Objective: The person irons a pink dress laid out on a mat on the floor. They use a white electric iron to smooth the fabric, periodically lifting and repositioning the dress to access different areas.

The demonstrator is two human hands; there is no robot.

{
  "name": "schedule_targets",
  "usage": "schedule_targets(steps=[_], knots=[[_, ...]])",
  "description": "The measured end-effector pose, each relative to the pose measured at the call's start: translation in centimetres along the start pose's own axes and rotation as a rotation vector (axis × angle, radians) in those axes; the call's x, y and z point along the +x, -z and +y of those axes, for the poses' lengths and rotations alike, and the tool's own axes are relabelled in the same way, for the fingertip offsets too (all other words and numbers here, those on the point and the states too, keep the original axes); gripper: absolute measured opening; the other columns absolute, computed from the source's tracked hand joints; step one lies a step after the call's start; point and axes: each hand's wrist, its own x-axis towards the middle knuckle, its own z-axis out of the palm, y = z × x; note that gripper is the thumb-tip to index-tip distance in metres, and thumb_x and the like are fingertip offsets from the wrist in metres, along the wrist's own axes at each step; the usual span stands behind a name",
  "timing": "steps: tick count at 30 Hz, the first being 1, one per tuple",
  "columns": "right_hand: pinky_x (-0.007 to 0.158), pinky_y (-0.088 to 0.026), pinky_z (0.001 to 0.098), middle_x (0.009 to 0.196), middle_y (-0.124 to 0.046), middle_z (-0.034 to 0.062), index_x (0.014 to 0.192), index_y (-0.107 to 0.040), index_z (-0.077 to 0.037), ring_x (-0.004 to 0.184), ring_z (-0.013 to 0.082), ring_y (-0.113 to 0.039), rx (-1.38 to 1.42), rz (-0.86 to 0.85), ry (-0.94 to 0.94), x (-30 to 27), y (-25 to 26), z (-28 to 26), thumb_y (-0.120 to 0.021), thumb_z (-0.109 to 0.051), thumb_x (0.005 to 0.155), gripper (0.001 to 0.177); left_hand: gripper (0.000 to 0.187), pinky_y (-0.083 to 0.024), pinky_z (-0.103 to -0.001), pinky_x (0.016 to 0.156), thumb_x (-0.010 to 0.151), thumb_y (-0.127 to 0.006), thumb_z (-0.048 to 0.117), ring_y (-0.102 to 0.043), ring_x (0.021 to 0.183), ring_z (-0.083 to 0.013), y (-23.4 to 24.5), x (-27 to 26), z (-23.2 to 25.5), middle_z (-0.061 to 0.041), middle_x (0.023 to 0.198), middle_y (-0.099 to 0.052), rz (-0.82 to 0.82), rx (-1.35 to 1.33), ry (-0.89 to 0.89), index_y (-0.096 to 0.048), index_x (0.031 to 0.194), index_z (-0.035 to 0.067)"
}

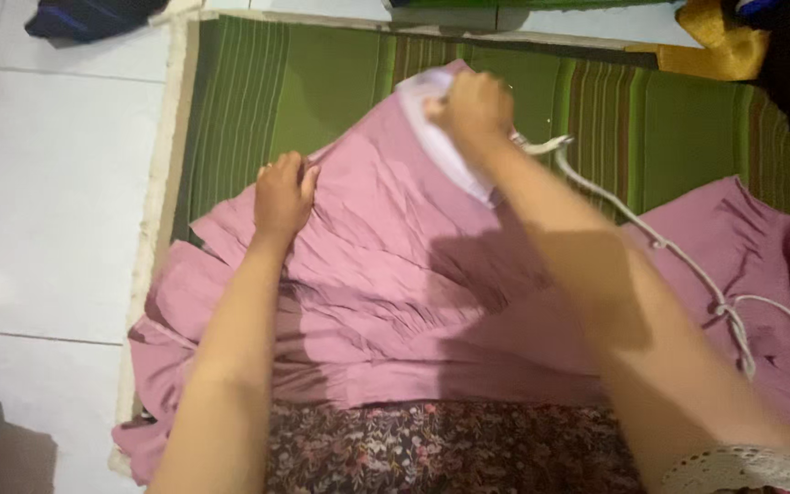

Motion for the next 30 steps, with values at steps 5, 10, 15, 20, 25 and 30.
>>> schedule_targets(steps=[5, 10, 15, 20, 25, 30], knots=[[0.052, -0.051, 0.0384, 0.065, -0.067, 0.0138, 0.074, -0.075, -0.004, 0.052, 0.0214, -0.062, 0.000, 0.189, 0.070, 2.9, 0.4, 8.3, -0.084, -0.050, 0.083, 0.048, 0.024, -0.045, -0.049, 0.083, 0.099, -0.071, 0.024, -0.061, 0.087, -0.0384, -0.2, 0.2, 0.0, -0.017, 0.091, -0.064, 0.018, -0.031, 0.003, -0.060, 0.095, 0.003], [0.039, -0.049, 0.0377, 0.063, -0.067, 0.0110, 0.095, -0.073, -0.006, 0.046, 0.0206, -0.057, 0.079, -0.111, 0.163, -4.2, 2.3, 6.9, -0.072, -0.033, 0.093, 0.027, 0.025, -0.045, -0.050, 0.083, 0.099, -0.071, 0.025, -0.062, 0.087, -0.0382, -0.1, 0.3, 0.5, -0.017, 0.090, -0.064, 0.011, 0.006, 0.012, -0.059, 0.095, 0.003], [0.048, -0.055, 0.0393, 0.066, -0.069, 0.0135, 0.082, -0.075, -0.001, 0.052, 0.0220, -0.065, 0.033, -0.099, 0.132, -5.6, 3.8, 4.8, -0.080, -0.042, 0.088, 0.042, 0.024, -0.044, -0.050, 0.082, 0.101, -0.069, 0.024, -0.061, 0.087, -0.0380, 0.0, 0.1, 0.6, -0.017, 0.091, -0.064, 0.007, -0.010, 0.019, -0.059, 0.096, 0.002], [0.051, -0.055, 0.0371, 0.066, -0.068, 0.0126, 0.076, -0.074, -0.003, 0.060, 0.0225, -0.064, 0.071, 0.150, 0.021, 1.6, 2.9, 3.5, -0.081, -0.040, 0.085, 0.039, 0.020, -0.044, -0.049, 0.083, 0.101, -0.068, 0.021, -0.062, 0.089, -0.0379, 0.2, 0.3, 0.6, -0.017, 0.092, -0.064, 0.032, -0.009, -0.013, -0.060, 0.097, 0.003], [0.037, -0.042, 0.0318, 0.063, -0.059, 0.0006, 0.097, -0.075, -0.010, 0.047, 0.0109, -0.045, 0.104, -0.136, 0.077, -3.9, 3.2, 2.0, -0.067, -0.023, 0.092, 0.016, 0.017, -0.045, -0.048, 0.084, 0.102, -0.067, 0.021, -0.062, 0.090, -0.0371, 0.2, 0.0, 0.8, -0.016, 0.094, -0.066, 0.060, -0.035, -0.036, -0.062, 0.099, 0.005], [0.038, -0.046, 0.0319, 0.059, -0.061, 0.0053, 0.103, -0.076, -0.010, 0.044, 0.0139, -0.051, 0.037, -0.122, 0.215, -6.2, 2.7, 0.3, -0.070, -0.030, 0.087, 0.026, 0.015, -0.045, -0.048, 0.085, 0.103, -0.067, 0.021, -0.063, 0.090, -0.0363, -0.1, 0.0, 0.6, -0.015, 0.095, -0.066, 0.045, 0.013, -0.037, -0.065, 0.102, 0.006]])
